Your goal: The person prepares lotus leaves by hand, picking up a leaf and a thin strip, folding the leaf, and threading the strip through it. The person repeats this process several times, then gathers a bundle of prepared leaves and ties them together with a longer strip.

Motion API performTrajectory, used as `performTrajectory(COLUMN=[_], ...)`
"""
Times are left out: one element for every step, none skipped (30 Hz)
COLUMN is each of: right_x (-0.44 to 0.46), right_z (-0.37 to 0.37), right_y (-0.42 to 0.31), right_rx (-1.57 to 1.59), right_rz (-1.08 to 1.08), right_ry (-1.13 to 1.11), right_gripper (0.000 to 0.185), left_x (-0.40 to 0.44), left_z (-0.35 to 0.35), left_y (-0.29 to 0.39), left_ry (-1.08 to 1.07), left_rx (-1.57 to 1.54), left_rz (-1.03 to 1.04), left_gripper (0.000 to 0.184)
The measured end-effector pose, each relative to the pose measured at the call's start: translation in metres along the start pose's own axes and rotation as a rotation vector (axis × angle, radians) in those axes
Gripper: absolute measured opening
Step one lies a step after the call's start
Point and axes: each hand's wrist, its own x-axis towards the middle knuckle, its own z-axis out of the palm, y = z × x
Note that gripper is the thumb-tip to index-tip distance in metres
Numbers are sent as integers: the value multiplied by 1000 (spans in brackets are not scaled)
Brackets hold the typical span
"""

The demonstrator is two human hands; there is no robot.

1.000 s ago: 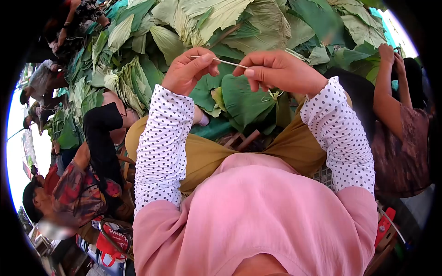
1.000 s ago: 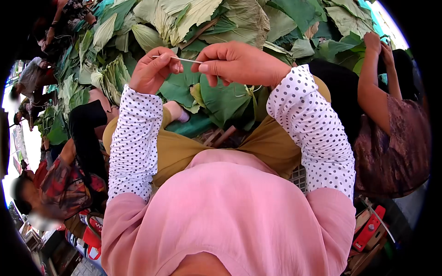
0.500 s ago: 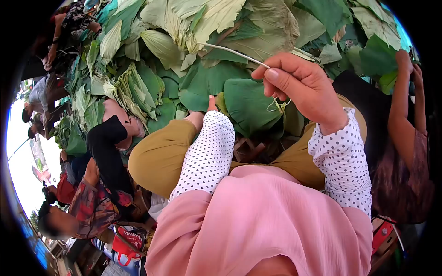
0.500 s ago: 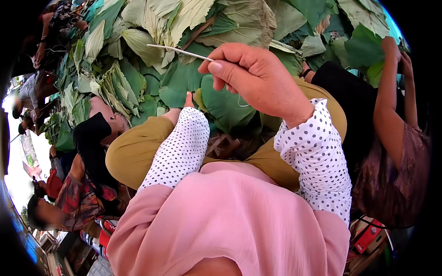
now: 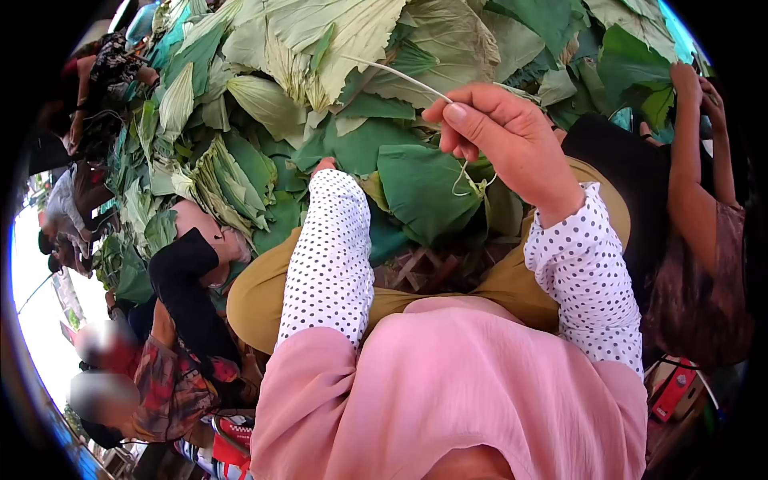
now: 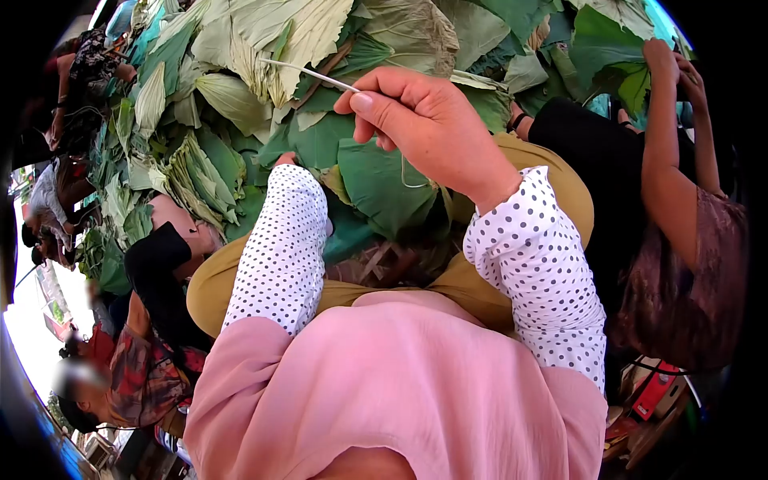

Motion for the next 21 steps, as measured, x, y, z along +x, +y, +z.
performTrajectory(right_x=[1,2,2,4,4,4,4,3,3,4,1,2,5,7,7,8,8,3,5,6,7], right_z=[0,-1,-1,-1,-1,-2,-1,-2,-2,-3,-4,-6,-8,-10,-10,-10,-10,-8,-8,-9,-10], right_y=[2,3,3,4,4,4,2,2,2,2,5,9,11,13,14,14,14,11,13,14,15], right_rx=[-11,-22,-20,-18,-34,-48,-60,-54,-73,-92,-76,-70,-86,-101,-118,-117,-126,-140,-138,-144,-140], right_rz=[-21,-43,-53,-72,-83,-94,-86,-101,-104,-106,-108,-121,-128,-136,-129,-140,-97,-53,-54,-59,-39], right_ry=[10,18,8,0,-3,-6,4,-2,1,6,11,6,5,5,7,8,14,23,28,33,49], right_gripper=[22,22,23,23,22,22,22,22,22,22,23,23,24,24,24,24,24,24,24,24,24], left_x=[-19,-40,-60,-82,-103,-95,-84,-93,-83,-92,-100,-106,-129,-148,-166,-173,-180,-184,-180,-177,-179], left_z=[-5,-10,-18,-26,-33,-46,-60,-69,-82,-85,-86,-87,-84,-78,-75,-75,-75,-79,-77,-75,-73], left_y=[18,37,57,77,92,109,131,148,173,185,191,198,194,185,174,168,163,161,156,149,146], left_ry=[-7,-18,-9,4,63,45,29,57,79,10,0,-8,-1,-107,-220,-220,-163,-110,-170,-214,-238], left_rx=[28,51,51,43,1,15,31,131,255,156,139,119,115,77,38,36,97,154,125,71,13], left_rz=[28,51,100,162,242,344,445,582,668,757,865,971,984,1160,1335,1346,1363,1377,1357,1349,1346], left_gripper=[52,52,52,53,54,58,63,56,47,38,37,36,36,44,53,53,51,48,51,52,51])
